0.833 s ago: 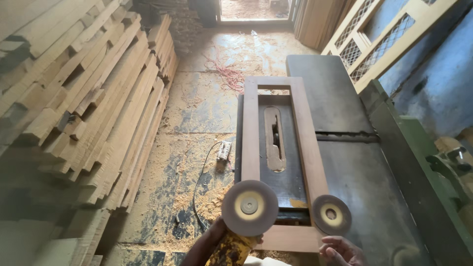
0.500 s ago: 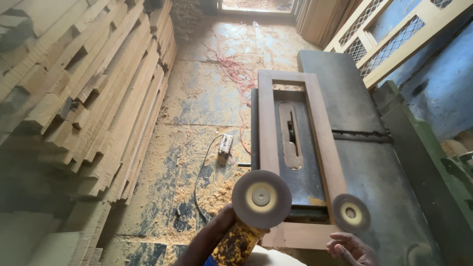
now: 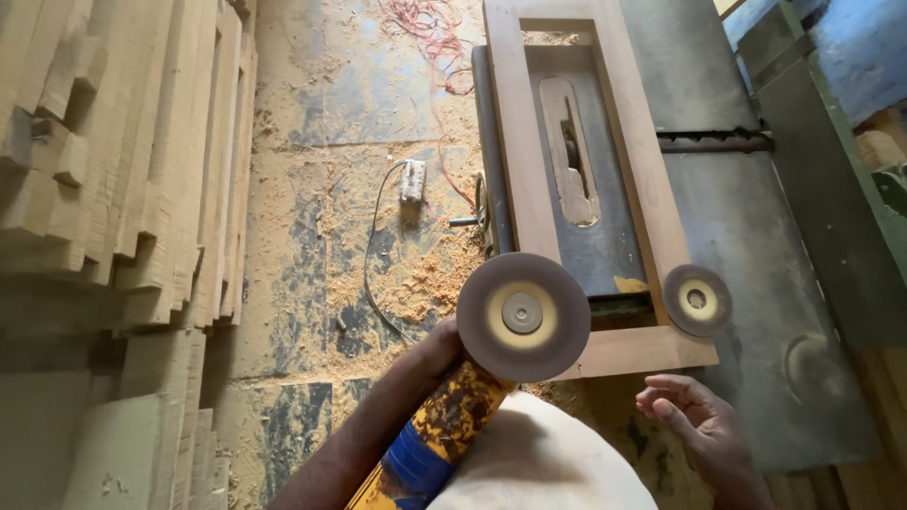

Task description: The person sands a rectangular wooden frame using a handheld power sander, moving the tool across all four sides of the frame.

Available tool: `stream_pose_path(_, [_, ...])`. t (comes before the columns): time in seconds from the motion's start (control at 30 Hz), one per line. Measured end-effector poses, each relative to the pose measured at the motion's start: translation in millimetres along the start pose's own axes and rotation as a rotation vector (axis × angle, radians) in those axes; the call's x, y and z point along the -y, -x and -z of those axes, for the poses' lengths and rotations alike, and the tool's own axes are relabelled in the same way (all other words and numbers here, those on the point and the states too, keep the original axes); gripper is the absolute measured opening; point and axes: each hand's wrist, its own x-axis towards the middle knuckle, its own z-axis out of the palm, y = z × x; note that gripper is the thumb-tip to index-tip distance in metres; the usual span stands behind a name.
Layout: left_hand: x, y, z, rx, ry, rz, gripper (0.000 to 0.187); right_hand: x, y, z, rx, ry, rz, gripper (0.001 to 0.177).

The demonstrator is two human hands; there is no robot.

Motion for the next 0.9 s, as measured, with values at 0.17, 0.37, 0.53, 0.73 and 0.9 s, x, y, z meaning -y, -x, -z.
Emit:
stream_pose_path(0.17, [-18,7,-18,0.014,-0.023,0.102,0.069,21,6,-7,-0.035,0.018,-0.039,0.037])
stream_pose_path(0.37, [-24,-1,-20,-0.072,-0.099,0.111,0.056,24,9,-24,0.008,0.031,-0.017,0.034])
stream_pose_path(0.53, [-14,-12,-7,-0.004,-0.004,0.139,0.054,27,13,-46,0.438,0.157,-0.034,0.036])
stream_pose_path(0.73, [-18,-12,-12,0.042,0.148,0.125,0.055,53,18,-47,0.494,0.275,-0.075,0.037])
stream_pose_path(0.9, [-15,-17,-8,0.021,0.072,0.115,0.057,52,15,-43,0.465,0.309,-0.092,0.041])
